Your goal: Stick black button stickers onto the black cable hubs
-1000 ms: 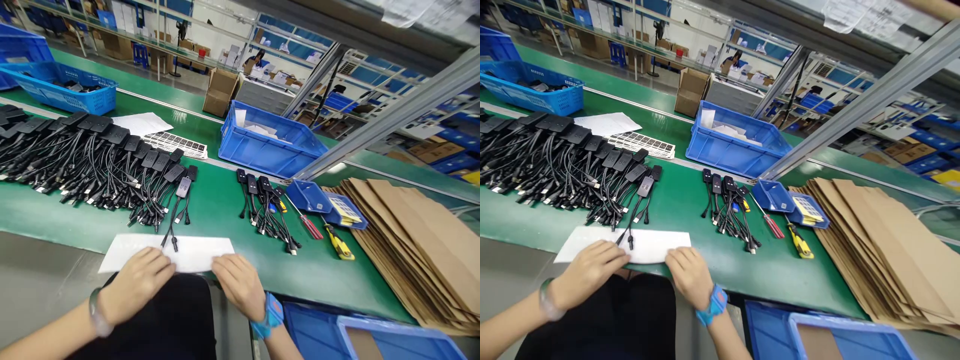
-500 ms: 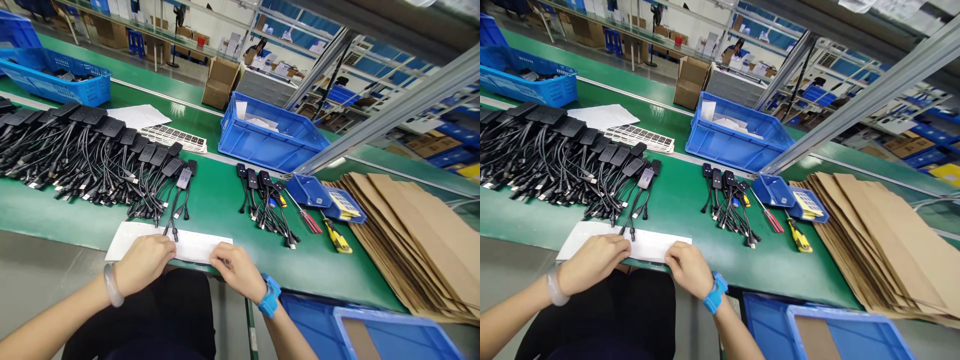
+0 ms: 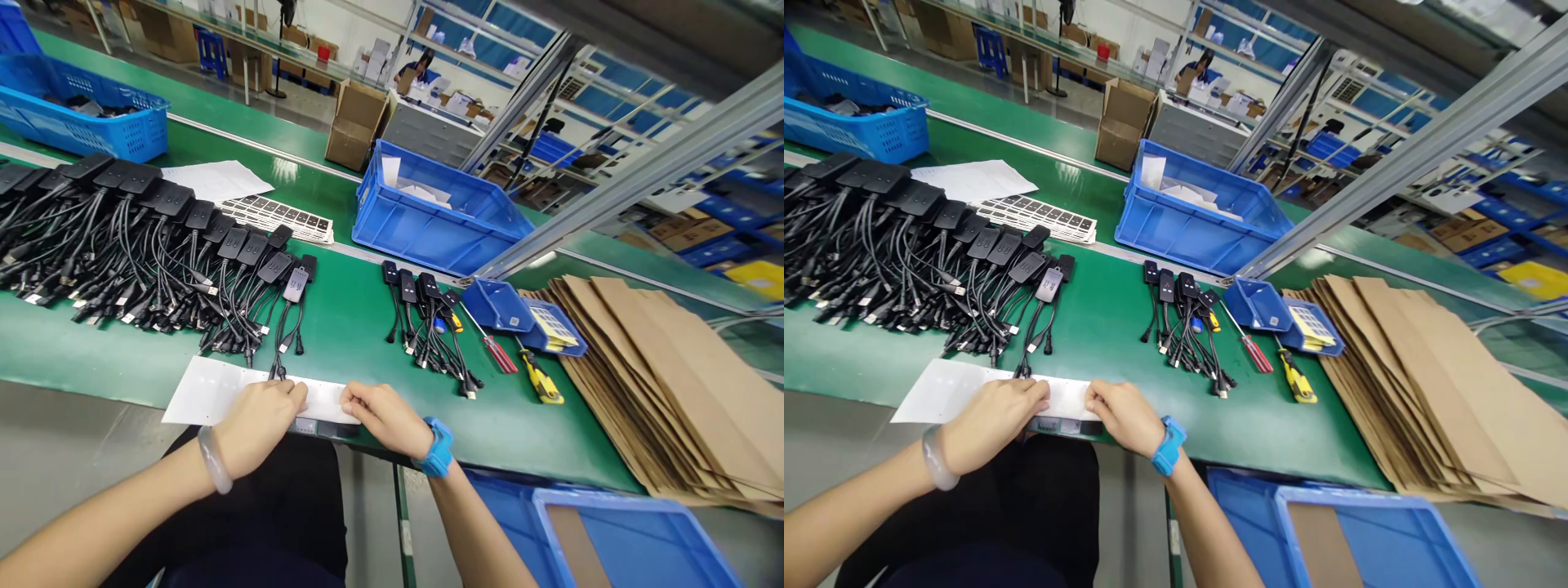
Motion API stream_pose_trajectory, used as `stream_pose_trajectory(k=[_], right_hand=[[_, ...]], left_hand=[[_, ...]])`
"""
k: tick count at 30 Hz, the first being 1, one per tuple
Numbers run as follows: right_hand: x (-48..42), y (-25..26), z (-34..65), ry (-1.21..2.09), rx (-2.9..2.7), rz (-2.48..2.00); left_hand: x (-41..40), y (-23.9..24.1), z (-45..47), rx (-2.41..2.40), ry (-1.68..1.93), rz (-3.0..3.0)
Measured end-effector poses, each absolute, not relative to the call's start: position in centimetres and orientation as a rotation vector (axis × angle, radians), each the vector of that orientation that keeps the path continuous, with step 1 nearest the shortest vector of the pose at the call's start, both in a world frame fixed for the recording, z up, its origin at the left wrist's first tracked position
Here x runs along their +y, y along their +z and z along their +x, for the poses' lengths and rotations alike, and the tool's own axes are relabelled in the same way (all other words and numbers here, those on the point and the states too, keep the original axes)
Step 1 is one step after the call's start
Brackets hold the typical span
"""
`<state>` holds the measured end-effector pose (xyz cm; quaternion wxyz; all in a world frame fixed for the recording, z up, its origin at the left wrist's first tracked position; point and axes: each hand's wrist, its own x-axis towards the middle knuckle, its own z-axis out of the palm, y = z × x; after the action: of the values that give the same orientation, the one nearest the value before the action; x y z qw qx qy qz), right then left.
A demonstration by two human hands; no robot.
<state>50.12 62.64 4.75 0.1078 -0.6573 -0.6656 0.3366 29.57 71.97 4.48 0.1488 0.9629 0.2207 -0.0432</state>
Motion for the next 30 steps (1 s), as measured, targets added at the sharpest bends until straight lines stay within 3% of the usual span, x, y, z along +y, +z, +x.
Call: stream_pose_trajectory(k=[6, 14, 22, 30], right_hand=[[61.8, 3.4, 51.8, 0.926, -2.055, -1.882], [60.0, 3.6, 55.0, 1.082, -1.938, -1.863], [57.3, 4.5, 56.9, 1.078, -1.736, -1.969], [57.3, 4.6, 57.3, 1.056, -1.610, -2.111]], left_hand=[[73.1, 7.8, 26.2, 0.546, -0.147, 2.643], [71.2, 3.5, 24.2, 0.570, -0.009, 2.674], [72.1, 5.3, 26.6, 0.602, -0.017, 2.407], [73.4, 3.9, 26.0, 0.613, 0.005, 2.324]])
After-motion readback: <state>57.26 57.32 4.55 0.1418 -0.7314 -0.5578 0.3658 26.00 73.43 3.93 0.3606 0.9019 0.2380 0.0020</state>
